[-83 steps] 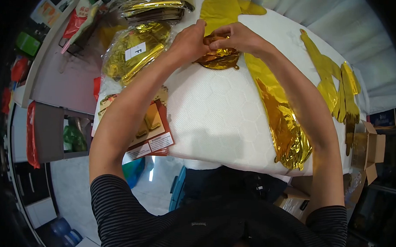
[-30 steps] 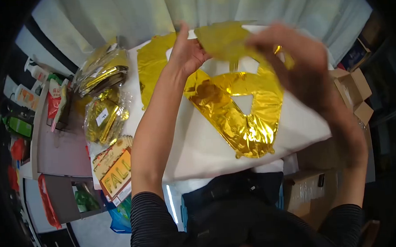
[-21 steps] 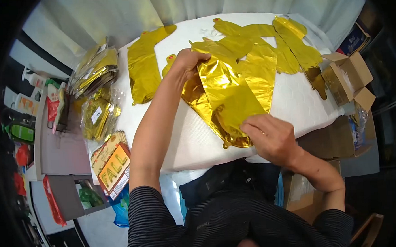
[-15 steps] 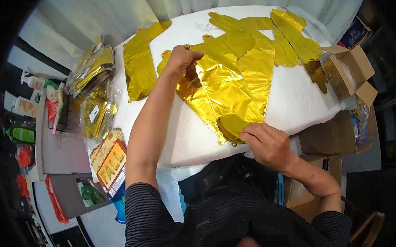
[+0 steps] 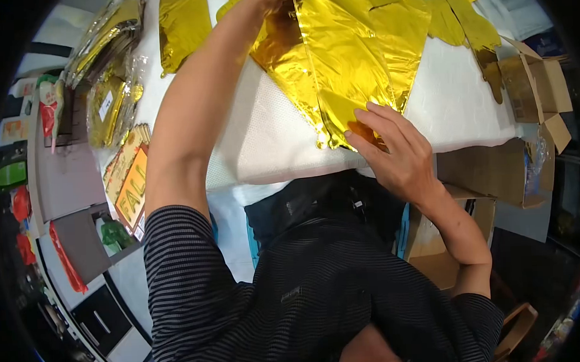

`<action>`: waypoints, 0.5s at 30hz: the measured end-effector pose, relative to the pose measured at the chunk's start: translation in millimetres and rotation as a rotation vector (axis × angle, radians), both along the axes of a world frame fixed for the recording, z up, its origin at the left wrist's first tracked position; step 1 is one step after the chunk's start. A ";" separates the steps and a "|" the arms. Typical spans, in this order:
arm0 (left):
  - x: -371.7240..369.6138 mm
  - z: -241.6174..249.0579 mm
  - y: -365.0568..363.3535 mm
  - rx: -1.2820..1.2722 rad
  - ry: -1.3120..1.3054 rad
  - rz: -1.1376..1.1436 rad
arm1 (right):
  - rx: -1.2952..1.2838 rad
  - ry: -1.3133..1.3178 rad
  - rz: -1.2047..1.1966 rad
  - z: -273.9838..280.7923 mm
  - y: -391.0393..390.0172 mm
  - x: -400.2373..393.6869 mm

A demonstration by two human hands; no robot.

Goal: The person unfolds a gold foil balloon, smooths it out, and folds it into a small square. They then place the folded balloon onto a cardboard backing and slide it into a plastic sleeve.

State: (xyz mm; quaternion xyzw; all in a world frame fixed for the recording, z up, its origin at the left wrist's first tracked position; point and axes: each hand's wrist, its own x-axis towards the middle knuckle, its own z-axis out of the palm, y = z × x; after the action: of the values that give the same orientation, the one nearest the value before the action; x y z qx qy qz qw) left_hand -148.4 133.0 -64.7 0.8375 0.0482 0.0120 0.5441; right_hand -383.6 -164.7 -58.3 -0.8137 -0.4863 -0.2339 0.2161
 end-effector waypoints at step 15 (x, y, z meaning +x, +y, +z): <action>16.1 1.7 8.9 0.077 -0.080 -0.042 | -0.012 0.081 0.068 -8.6 7.8 4.4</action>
State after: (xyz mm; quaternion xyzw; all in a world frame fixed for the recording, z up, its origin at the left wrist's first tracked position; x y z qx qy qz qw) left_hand -132.3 141.9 -63.0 0.8574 0.0081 0.0359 0.5133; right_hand -379.2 -156.9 -66.9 -0.8068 -0.5059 -0.1903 0.2386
